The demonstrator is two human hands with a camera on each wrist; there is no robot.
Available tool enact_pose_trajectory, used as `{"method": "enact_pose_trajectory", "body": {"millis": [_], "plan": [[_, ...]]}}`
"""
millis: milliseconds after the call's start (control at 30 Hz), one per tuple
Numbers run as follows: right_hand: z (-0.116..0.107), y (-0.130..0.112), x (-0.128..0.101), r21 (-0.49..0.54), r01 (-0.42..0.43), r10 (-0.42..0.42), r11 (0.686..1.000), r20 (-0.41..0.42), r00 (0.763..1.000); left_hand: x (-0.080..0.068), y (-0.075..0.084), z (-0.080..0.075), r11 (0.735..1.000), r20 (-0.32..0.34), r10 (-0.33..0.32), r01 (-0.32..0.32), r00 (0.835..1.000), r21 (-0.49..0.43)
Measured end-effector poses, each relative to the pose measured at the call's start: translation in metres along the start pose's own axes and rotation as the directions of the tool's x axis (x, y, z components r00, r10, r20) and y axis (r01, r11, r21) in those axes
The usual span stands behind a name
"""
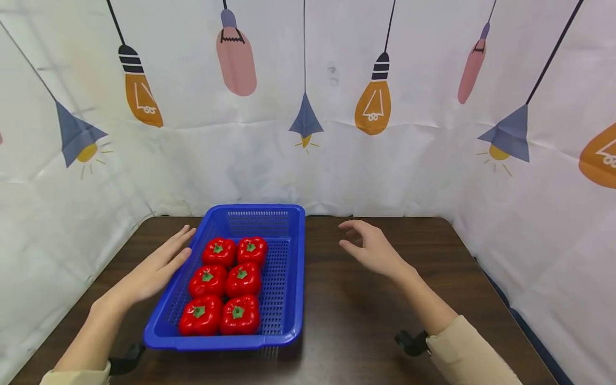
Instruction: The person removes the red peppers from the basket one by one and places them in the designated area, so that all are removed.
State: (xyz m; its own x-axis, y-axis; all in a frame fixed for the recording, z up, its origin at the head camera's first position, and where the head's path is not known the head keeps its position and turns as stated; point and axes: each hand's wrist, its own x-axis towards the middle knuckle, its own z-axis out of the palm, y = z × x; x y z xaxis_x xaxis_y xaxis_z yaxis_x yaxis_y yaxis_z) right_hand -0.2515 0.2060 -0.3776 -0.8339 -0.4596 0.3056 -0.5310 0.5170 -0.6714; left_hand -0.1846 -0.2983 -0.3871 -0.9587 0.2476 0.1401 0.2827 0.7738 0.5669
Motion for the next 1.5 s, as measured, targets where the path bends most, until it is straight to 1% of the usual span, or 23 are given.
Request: {"method": "enact_pose_trajectory", "body": {"millis": [100,300,400,500,667,967,1100,1267,1367,1500], "plan": [[0.008,-0.005,0.007,0.085,-0.002,0.002,0.996,0.007,1.0,-0.003,0.004,0.002,1.0,-0.001,0.01,-0.01,1.0,-0.012],[0.023,-0.015,0.025,0.19,0.012,-0.012,0.982,-0.001,1.0,-0.01,0.014,0.004,1.0,-0.008,0.03,-0.03,1.0,-0.001],[0.03,-0.018,0.033,0.248,0.007,-0.01,0.969,0.012,1.0,-0.014,0.017,0.006,0.999,-0.011,0.044,-0.044,0.999,0.009],[0.04,-0.022,0.041,0.287,0.02,-0.028,0.958,0.023,0.999,-0.019,0.019,0.009,0.998,-0.021,0.057,-0.057,0.998,0.017],[0.055,-0.03,0.051,0.292,0.049,-0.067,0.955,0.054,0.996,-0.026,0.02,0.014,0.996,-0.041,0.084,-0.083,0.996,0.028],[0.079,-0.046,0.068,0.2,0.067,-0.093,0.978,0.122,0.988,-0.037,0.025,0.018,0.992,-0.073,0.117,-0.113,0.991,0.056],[0.088,-0.054,0.077,0.194,0.076,-0.107,0.978,0.155,0.982,-0.044,0.028,0.019,0.99,-0.097,0.132,-0.126,0.986,0.065],[0.102,-0.062,0.087,0.214,0.078,-0.125,0.974,0.217,0.968,-0.058,0.032,0.018,0.99,-0.113,0.118,-0.108,0.987,0.096],[0.109,-0.065,0.091,0.189,0.081,-0.127,0.979,0.246,0.961,-0.068,0.034,0.019,0.99,-0.115,0.101,-0.088,0.988,0.111],[0.116,-0.067,0.095,0.148,0.062,-0.101,0.987,0.277,0.955,-0.079,0.036,0.026,0.988,-0.129,0.102,-0.085,0.986,0.131]]}}
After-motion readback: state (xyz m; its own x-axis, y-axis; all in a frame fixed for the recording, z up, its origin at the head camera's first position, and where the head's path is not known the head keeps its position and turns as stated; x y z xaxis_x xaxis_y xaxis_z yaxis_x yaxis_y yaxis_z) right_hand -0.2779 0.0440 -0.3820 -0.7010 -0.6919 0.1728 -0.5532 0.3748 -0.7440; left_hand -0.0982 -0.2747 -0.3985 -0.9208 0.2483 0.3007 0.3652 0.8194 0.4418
